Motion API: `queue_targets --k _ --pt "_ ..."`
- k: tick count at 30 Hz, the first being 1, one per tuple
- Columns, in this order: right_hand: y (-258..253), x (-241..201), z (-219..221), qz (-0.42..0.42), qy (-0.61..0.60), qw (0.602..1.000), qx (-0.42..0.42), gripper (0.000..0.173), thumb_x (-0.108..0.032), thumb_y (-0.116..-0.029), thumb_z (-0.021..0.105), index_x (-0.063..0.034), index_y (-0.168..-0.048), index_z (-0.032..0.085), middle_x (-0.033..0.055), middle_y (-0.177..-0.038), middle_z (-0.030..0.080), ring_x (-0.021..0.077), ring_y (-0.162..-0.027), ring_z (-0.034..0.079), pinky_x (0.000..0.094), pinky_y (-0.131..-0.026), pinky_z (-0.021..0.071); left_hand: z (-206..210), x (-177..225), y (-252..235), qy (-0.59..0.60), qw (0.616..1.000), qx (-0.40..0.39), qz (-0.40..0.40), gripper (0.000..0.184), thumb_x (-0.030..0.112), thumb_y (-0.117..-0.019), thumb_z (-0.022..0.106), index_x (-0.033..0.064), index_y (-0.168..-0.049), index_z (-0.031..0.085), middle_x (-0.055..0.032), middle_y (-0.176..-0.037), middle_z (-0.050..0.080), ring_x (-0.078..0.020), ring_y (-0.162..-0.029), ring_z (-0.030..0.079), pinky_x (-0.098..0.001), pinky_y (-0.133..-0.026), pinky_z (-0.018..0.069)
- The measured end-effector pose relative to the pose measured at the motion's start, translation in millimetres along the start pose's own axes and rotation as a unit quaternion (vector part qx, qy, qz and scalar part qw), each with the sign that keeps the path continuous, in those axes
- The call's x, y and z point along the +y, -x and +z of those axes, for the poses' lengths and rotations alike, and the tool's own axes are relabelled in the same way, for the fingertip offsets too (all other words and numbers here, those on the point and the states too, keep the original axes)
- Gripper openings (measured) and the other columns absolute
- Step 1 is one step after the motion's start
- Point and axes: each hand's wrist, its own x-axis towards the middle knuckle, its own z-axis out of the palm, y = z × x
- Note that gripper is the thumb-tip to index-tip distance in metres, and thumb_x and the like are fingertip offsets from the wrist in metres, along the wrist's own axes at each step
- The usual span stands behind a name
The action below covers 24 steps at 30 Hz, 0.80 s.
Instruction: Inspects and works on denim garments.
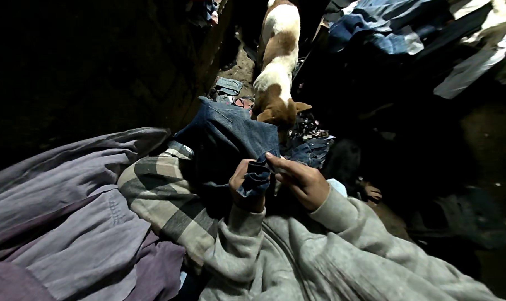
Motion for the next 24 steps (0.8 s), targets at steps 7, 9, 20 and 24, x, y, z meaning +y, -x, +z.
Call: queue_targets --k 7,9,20,24 --pt "-12 4 7 0.041 -0.129 0.991 -0.006 0.04 -0.029 -0.1068 0.049 -0.0025 -0.131 0.067 0.0107 -0.112 0.075 0.0087 -0.093 0.07 0.0283 -0.084 0.0563 2 -7 0 -0.055 0.997 0.007 0.046 0.029 0.011 -0.0788 0.074 -0.0168 -0.083 0.067 -0.0157 -0.081 0.071 -0.0018 -0.082 0.067 -0.0133 -0.081 0.0526" --pt "-13 4 4 0.022 -0.125 0.992 -0.008 0.038 -0.026 -0.1063 0.05 -0.0022 -0.131 0.067 0.0114 -0.112 0.074 0.0082 -0.09 0.069 0.0261 -0.084 0.0556 2 -3 -2 -0.042 0.999 -0.004 0.01 0.027 0.01 -0.0773 0.075 -0.016 -0.082 0.067 -0.0131 -0.08 0.071 0.0007 -0.081 0.066 -0.0126 -0.08 0.0522" --pt "-6 1 -7 -0.017 0.033 0.999 -0.031 0.043 -0.031 -0.105 0.051 -0.0132 -0.142 0.061 0.0168 -0.093 0.072 0.0292 -0.07 0.069 0.0458 -0.061 0.0574 -1 4 -1 0.076 0.991 0.024 -0.111 0.017 0.002 -0.0761 0.077 -0.008 -0.085 0.067 0.0055 -0.08 0.071 0.0089 -0.083 0.065 -0.0129 -0.081 0.0543" --pt "-5 3 -2 -0.009 0.039 0.999 -0.009 0.04 -0.029 -0.1038 0.053 -0.0136 -0.138 0.066 0.0161 -0.089 0.072 0.0289 -0.069 0.069 0.0452 -0.06 0.0572 -1 2 -2 0.039 0.997 0.0 -0.065 0.014 0.0 -0.076 0.074 -0.0095 -0.083 0.068 -0.0001 -0.08 0.071 0.0056 -0.082 0.065 -0.013 -0.08 0.0541"
